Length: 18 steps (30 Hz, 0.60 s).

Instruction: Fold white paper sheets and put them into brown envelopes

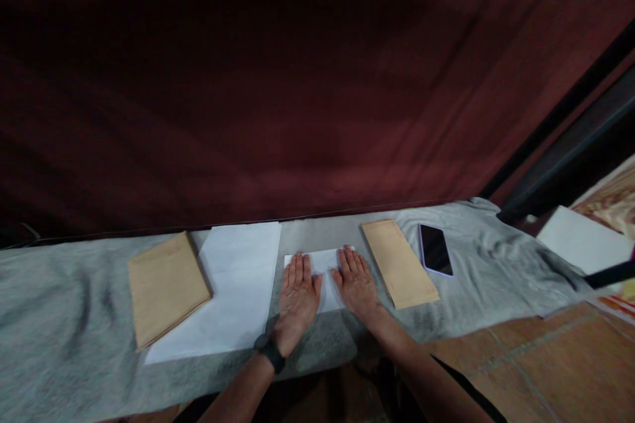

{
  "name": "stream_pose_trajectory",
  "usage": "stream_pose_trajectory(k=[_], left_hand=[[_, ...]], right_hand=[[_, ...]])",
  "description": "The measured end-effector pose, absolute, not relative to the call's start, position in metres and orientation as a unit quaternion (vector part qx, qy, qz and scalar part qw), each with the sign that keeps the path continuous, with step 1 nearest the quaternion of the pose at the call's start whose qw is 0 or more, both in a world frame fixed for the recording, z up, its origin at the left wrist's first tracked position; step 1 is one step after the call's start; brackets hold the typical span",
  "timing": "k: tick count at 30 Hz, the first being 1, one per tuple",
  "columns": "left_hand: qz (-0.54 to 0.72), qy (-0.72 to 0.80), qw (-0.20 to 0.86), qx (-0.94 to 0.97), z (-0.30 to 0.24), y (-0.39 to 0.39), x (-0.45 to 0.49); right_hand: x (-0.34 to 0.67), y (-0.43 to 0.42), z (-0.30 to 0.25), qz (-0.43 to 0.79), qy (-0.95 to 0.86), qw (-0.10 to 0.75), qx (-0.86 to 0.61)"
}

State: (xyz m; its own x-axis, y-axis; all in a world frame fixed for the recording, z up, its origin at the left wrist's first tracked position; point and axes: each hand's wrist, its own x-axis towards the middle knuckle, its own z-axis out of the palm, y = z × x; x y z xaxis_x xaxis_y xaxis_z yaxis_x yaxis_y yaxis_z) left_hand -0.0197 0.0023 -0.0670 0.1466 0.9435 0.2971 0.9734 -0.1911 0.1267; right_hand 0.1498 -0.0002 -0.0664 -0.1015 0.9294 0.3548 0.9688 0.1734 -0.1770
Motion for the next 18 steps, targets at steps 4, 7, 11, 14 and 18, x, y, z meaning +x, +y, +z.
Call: stream_pose_trajectory(k=[4,7,11,14,18], left_hand=[[-0.158,-0.640,0.045,-0.750,-0.069,-0.001,-0.026],[-0.164,-0.641,0.050,-0.748,-0.070,-0.006,-0.032],[-0.178,-0.616,0.076,-0.763,-0.065,-0.018,-0.033],[-0.182,-0.571,0.083,-0.796,-0.063,-0.030,-0.027],[-0.175,-0.559,0.053,-0.809,-0.066,-0.038,-0.020]], right_hand=[[0.158,-0.004,-0.070,-0.072,-0.735,0.198,-0.645],[0.161,-0.007,-0.072,-0.080,-0.733,0.197,-0.647],[0.163,-0.009,-0.071,-0.083,-0.733,0.195,-0.646],[0.162,-0.009,-0.068,-0.072,-0.730,0.202,-0.649],[0.166,-0.011,-0.058,-0.037,-0.714,0.205,-0.669]])
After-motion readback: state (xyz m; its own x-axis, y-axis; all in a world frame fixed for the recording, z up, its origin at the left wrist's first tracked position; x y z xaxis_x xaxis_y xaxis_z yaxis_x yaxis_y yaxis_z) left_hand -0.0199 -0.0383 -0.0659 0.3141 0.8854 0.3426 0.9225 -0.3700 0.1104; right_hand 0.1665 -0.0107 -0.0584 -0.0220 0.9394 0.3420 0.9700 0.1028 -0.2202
